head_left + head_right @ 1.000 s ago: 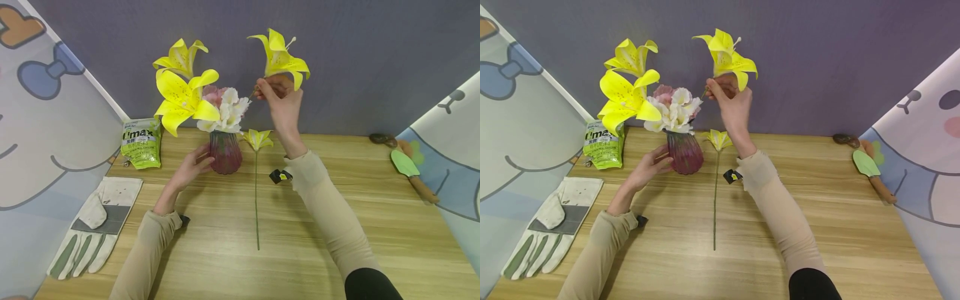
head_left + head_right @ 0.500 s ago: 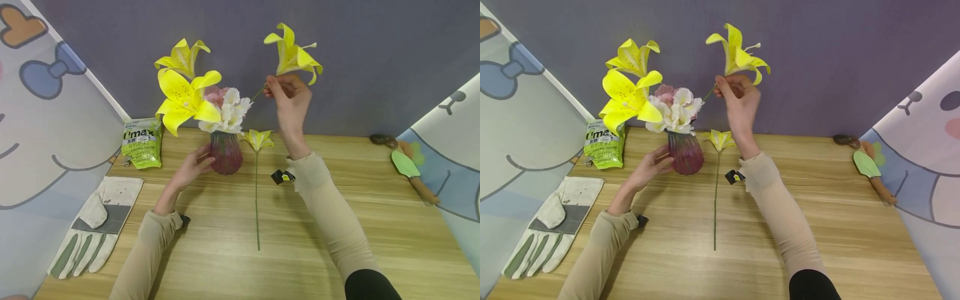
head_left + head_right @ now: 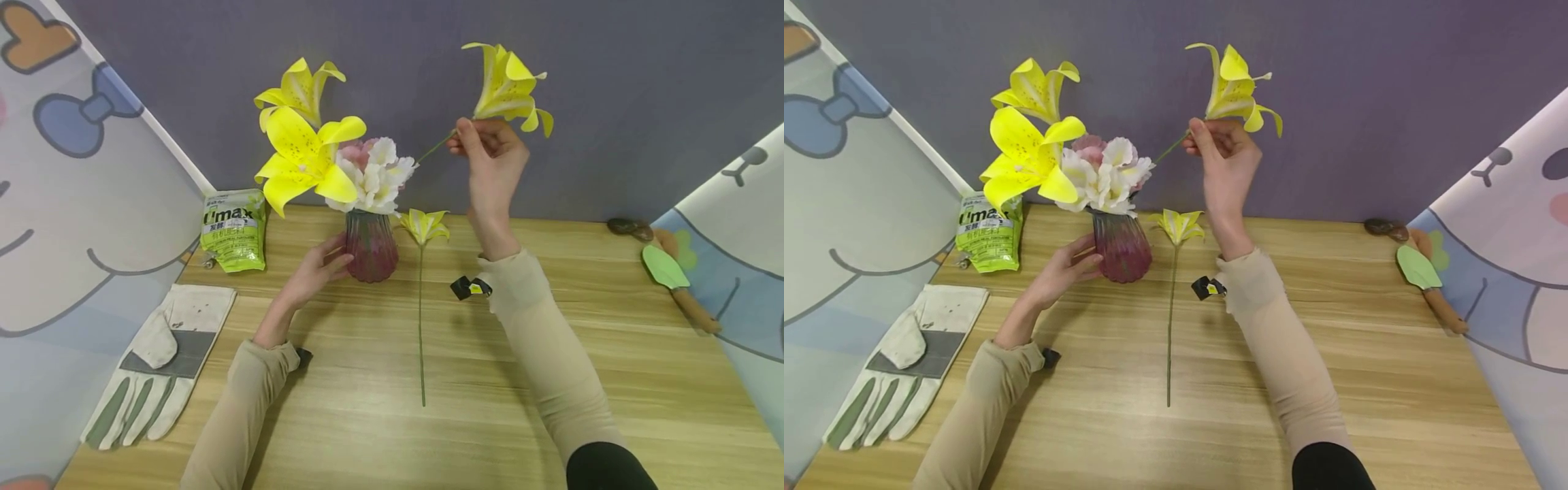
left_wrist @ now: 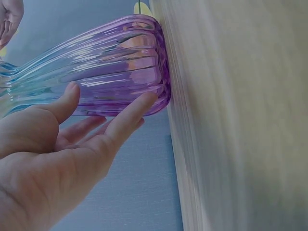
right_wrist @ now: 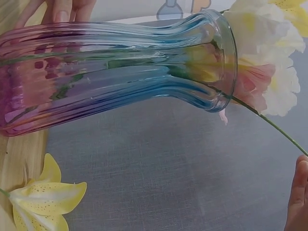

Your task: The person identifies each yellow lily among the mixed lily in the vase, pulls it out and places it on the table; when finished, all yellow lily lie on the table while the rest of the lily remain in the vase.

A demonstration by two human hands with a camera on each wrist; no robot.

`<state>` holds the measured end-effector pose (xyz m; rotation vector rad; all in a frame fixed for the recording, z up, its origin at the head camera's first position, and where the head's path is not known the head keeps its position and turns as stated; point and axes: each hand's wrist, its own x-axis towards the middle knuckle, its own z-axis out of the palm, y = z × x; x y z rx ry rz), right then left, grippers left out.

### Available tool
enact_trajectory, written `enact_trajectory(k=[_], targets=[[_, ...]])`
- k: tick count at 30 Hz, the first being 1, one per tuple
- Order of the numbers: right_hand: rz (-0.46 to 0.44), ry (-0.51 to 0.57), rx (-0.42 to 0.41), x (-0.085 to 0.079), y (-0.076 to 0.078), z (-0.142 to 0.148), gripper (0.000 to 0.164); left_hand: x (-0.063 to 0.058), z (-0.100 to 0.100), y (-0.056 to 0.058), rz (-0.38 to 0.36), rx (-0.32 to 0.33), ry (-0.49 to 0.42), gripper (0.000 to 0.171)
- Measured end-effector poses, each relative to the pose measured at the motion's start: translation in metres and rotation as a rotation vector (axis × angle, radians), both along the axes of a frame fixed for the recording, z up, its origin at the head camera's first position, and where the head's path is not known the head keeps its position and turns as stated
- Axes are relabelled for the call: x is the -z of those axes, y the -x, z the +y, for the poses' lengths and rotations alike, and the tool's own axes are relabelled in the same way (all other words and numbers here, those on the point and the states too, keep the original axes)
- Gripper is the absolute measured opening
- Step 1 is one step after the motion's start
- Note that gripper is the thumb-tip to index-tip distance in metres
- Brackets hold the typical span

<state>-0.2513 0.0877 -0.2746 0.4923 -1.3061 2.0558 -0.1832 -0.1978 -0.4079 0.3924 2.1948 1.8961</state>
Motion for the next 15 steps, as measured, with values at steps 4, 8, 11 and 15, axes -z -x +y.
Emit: enact_trajectory(k=[4,8,11,15], targets=[[-0.057,0.057,-0.021,-0.0039,-0.0013,0.0011,0.012,-0.0011,0.001,0.0005,0.0,0.0,0.001,0.058],[-0.081,0.102,-0.024,-0.007,-0.0017,0.003,0.01,-0.0019,0.0019,0.0003,-0.004,-0.002,-0.003,0.057],[-0.054,0.097,-0.012,-0.0071,-0.0018,0.0049,0.01,-0.0018,0.0016,-0.0001,-0.006,-0.002,-0.006,0.057],[-0.009,0.086,0.012,-0.0078,-0.0029,0.0073,0.012,-0.0004,0.0006,0.0005,0.001,0.002,-0.009,0.057]])
